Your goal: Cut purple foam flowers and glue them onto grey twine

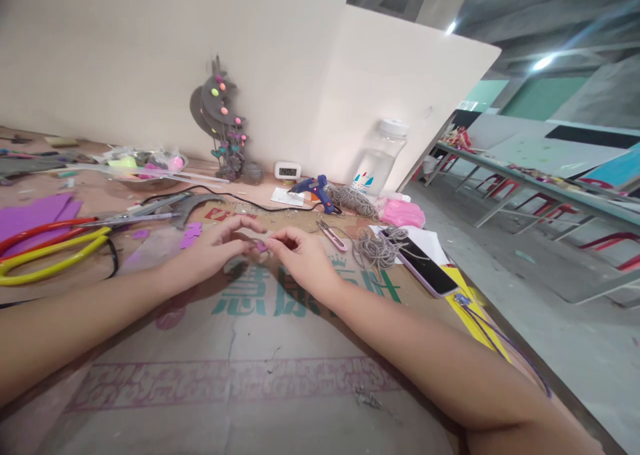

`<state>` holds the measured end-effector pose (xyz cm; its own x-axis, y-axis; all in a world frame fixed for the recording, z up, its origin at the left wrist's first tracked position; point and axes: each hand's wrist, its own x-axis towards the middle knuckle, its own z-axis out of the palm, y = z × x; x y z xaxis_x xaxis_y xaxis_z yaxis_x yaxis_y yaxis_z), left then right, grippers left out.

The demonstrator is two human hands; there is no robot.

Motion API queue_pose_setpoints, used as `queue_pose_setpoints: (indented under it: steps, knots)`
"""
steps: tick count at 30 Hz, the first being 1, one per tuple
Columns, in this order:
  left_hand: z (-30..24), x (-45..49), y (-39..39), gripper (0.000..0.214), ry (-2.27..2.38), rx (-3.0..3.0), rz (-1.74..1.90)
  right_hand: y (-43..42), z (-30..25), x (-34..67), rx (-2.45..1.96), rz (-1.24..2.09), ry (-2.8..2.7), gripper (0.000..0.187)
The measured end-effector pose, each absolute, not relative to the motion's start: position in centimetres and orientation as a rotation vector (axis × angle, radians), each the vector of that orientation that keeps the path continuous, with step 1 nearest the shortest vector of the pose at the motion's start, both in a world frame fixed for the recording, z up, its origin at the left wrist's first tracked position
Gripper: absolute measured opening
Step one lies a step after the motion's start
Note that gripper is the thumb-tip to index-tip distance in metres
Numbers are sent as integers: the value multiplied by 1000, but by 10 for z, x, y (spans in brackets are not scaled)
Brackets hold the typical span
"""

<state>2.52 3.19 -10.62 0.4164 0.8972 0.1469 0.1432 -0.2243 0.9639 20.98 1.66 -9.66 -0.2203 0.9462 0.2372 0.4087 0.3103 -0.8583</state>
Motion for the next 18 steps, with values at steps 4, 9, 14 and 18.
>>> queue_pose_setpoints:
  steps: [4,9,14,18]
  knots:
    - [-104,26,31,50,771,1614,880,16,-97,209,-1162,871,-1798,15]
    - [-97,27,32,40,810,1556,790,16,-96,209,-1215,852,-1749,16]
    - [-99,27,31,30,805,1571,837,18,-97,210,-1195,855,-1723,17]
    - [-102,27,30,21,871,1698,876,19,-98,211,-1249,779,-1701,18]
